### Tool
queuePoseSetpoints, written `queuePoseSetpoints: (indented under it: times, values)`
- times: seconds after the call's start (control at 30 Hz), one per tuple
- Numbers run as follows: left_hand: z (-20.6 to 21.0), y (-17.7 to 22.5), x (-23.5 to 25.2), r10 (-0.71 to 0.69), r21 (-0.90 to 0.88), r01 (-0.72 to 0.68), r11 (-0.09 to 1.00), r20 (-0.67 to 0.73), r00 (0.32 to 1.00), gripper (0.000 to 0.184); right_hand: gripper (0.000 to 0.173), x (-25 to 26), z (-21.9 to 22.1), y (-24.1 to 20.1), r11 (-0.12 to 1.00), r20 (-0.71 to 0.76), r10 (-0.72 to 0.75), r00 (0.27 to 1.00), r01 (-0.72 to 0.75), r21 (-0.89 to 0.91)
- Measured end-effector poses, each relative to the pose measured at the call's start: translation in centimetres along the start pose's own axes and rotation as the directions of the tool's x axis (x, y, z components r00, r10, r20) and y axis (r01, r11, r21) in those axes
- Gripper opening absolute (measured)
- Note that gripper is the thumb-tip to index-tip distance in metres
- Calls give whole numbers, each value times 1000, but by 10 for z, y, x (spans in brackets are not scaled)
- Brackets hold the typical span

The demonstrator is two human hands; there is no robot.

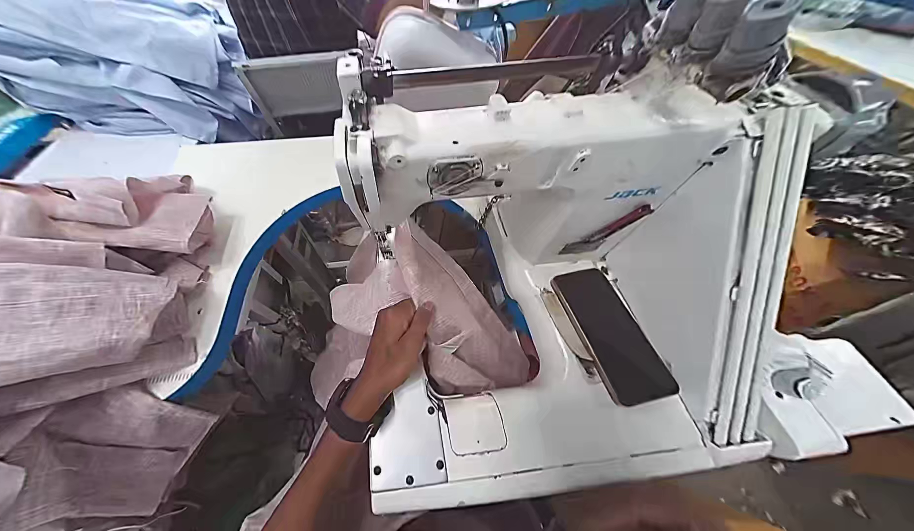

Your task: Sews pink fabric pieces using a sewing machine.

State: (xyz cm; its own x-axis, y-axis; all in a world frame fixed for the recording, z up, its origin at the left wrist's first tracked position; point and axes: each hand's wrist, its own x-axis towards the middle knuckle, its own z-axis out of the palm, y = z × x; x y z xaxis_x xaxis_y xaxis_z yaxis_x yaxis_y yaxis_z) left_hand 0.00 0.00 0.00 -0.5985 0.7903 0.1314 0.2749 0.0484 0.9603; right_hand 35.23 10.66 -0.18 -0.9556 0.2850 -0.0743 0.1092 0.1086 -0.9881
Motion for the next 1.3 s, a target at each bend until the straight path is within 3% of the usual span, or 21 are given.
queuePoseSetpoints:
  times: [0.1,0.13,0.2,0.27,0.3,0.37,0.43,0.53,0.6,0.67,0.77,0.87,0.93,1.0,1.03,1.07,1.13,1.17,1.2,1.27,1.3]
  values:
    - [9,31,1,230,139,-230,963,19,973,43,24,119,23,-42,858,-281,-308,909,138,-496]
    - [8,41,-3,288,217,-283,934,8,958,44,22,156,36,-44,873,-321,-322,891,148,-465]
    - [-7,55,-6,342,315,-317,894,-26,939,46,37,198,68,-59,982,-343,-189,920,177,-66]
    - [-27,56,-3,320,289,-285,914,-79,944,45,49,209,87,-75,942,-338,-21,941,132,309]
    - [-34,52,-8,290,249,-259,933,-96,952,44,52,209,93,-77,922,-342,59,938,80,379]
    - [-43,45,-15,259,224,-226,948,-130,957,44,32,209,97,-73,952,-304,53,951,44,304]
    - [-49,41,-15,264,207,-229,951,-158,952,45,18,208,101,-72,962,-217,-111,970,160,222]
    - [-58,38,-16,259,139,-235,962,-198,945,45,49,205,94,-72,902,-163,-264,951,304,307]
    - [-62,39,-15,259,129,-234,964,-228,939,45,47,211,88,-71,943,-170,-236,957,267,199]
    - [-62,41,-14,267,148,-237,960,-239,934,45,17,215,101,-79,968,-155,-252,955,249,-36]
    - [-61,39,-13,234,112,-216,970,-196,952,44,15,224,127,-95,811,-110,-394,912,289,-508]
    - [-76,9,-20,100,-28,-104,994,-120,988,35,11,223,78,-104,886,-264,-293,919,157,-436]
    - [-112,-34,-36,-57,40,66,997,-190,980,19,14,208,1,-113,920,-581,-255,773,10,-391]
    - [-144,-79,-60,-235,82,273,958,-316,919,43,16,187,-50,-123,873,-759,-327,563,-129,-471]
    - [-151,-87,-67,-248,103,305,947,-370,895,54,20,188,-47,-128,823,-765,-378,522,-189,-535]
    - [-146,-81,-70,-189,155,268,951,-395,899,59,29,196,-25,-130,774,-709,-405,578,-197,-602]
    - [-106,-49,-66,50,310,57,949,-326,944,50,37,226,53,-115,627,-457,-400,794,-127,-769]
    - [-84,-31,-61,173,407,-54,912,-261,950,43,32,249,88,-97,505,-250,-426,869,-1,-863]
    - [-69,-18,-61,264,501,-125,856,-218,940,39,28,274,112,-79,366,-60,-479,876,137,-920]
    - [-72,-3,-81,156,552,-39,833,-166,974,46,19,303,106,-66,240,90,-477,875,228,-944]
    - [-87,-1,-96,47,513,36,857,-148,988,47,19,311,89,-71,265,65,-478,876,214,-940]
